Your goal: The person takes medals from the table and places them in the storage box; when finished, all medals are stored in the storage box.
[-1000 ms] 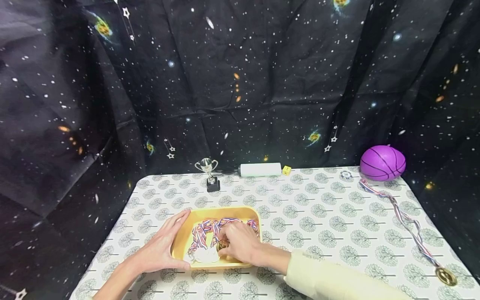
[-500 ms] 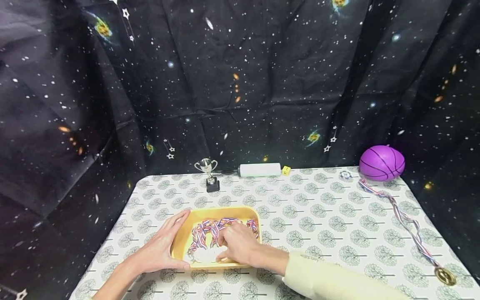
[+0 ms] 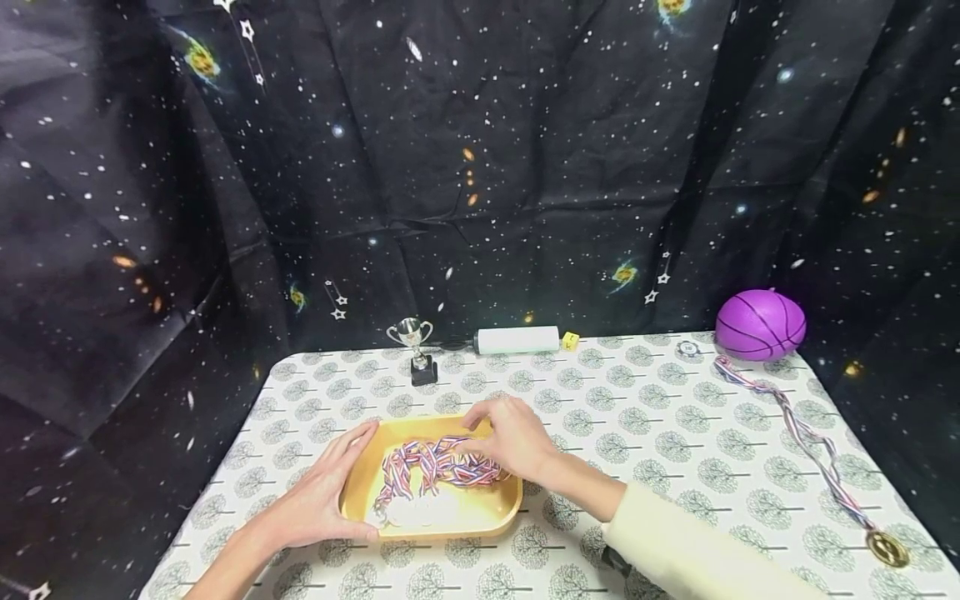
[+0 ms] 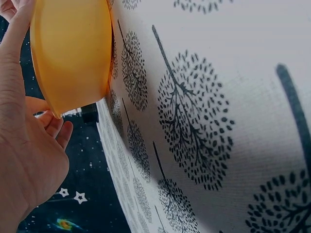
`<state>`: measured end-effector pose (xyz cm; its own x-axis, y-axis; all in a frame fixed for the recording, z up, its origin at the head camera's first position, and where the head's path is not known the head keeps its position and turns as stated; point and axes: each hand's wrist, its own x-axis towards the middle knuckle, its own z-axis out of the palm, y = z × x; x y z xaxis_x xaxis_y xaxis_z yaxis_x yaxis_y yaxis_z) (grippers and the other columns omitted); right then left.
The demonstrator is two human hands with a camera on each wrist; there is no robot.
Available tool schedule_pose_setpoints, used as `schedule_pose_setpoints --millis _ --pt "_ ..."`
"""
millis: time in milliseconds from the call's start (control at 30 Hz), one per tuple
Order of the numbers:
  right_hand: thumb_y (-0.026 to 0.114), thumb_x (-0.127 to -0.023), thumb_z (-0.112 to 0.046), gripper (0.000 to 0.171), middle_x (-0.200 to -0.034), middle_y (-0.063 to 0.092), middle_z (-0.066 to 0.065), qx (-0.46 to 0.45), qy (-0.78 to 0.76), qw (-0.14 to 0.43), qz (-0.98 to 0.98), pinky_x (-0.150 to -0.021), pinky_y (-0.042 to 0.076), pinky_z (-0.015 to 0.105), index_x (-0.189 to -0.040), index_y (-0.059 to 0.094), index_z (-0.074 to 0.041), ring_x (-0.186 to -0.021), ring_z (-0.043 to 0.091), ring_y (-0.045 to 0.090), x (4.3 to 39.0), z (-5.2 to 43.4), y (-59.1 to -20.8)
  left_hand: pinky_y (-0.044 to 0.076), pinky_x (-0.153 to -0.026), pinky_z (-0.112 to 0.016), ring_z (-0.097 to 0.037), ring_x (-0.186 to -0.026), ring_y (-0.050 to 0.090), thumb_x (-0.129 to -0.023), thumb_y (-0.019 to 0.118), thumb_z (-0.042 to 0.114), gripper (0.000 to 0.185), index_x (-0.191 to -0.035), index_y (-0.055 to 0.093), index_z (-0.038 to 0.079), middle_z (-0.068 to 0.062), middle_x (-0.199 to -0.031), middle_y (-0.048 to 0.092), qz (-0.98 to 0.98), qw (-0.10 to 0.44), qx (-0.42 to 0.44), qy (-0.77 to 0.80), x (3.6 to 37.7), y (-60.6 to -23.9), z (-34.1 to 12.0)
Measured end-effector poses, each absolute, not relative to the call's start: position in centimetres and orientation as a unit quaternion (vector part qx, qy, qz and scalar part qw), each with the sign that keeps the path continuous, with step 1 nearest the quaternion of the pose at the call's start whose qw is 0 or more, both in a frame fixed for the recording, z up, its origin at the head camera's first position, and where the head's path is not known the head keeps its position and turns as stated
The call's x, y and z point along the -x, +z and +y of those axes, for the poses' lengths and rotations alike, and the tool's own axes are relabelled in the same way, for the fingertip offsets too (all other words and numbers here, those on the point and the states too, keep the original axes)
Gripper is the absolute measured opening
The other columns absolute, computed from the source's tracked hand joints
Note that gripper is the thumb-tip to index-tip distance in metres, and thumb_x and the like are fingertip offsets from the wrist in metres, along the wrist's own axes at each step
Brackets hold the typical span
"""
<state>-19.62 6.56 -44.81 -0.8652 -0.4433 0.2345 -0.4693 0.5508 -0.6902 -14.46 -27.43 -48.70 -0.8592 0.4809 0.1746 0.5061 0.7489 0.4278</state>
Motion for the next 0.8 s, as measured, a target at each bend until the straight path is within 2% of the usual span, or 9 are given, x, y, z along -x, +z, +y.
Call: schedule_pose_setpoints --millis 100,367,500,633,800 --pt "0.092 -0.082 -0.029 0.030 -0.105 0.078 -0.001 -0.240 0.410 0.013 -0.880 -0.070 0.051 0.027 -0.105 0.082 -0.014 -0.088 0.024 0.064 20.1 8.2 -44.4 0.031 -0.120 -0.066 -0.035 -0.158 0.025 -0.060 0.094 0.071 0.149 -0.171 0.018 0.008 -0.009 -0.176 0.020 -0.935 0.025 0.263 -0.236 14.5 -48.7 -27.4" --pt "0.092 -0.084 -0.025 0.030 -0.109 0.078 -0.001 -0.192 0.436 0.025 -0.879 -0.072 0.054 0.029 -0.110 0.082 -0.013 -0.092 0.020 0.065 20.9 13.6 -43.4 0.031 -0.120 -0.065 -0.034 -0.158 0.025 -0.059 0.094 0.071 0.150 -0.172 0.014 0.014 -0.007 -0.176 0.018 -0.936 0.026 0.262 -0.233 14.5 -48.8 -27.4" --pt "0.090 -0.086 -0.022 0.031 -0.110 0.079 0.004 -0.186 0.459 0.034 -0.868 -0.074 0.057 0.027 -0.114 0.081 -0.010 -0.090 0.020 0.067 21.3 17.7 -43.1 0.030 -0.121 -0.064 -0.034 -0.158 0.025 -0.059 0.094 0.071 0.149 -0.172 0.014 0.016 -0.009 -0.175 0.021 -0.935 0.029 0.264 -0.234 14.5 -48.7 -27.4" --pt "0.086 -0.091 -0.026 0.037 -0.115 0.077 0.008 -0.157 0.476 0.035 -0.864 -0.080 0.059 0.025 -0.123 0.077 -0.008 -0.093 0.018 0.069 20.8 22.5 -42.8 0.030 -0.121 -0.064 -0.035 -0.157 0.027 -0.060 0.094 0.072 0.149 -0.172 0.015 0.015 -0.010 -0.174 0.023 -0.934 0.036 0.268 -0.233 14.5 -48.8 -27.4" --pt "0.080 -0.098 -0.026 0.039 -0.123 0.076 0.010 -0.136 0.478 0.051 -0.866 -0.083 0.059 0.022 -0.130 0.073 -0.006 -0.098 0.011 0.071 19.7 28.4 -43.3 0.031 -0.120 -0.065 -0.035 -0.156 0.027 -0.060 0.094 0.072 0.148 -0.172 0.016 0.014 -0.009 -0.174 0.023 -0.933 0.038 0.270 -0.236 14.5 -48.8 -27.5"
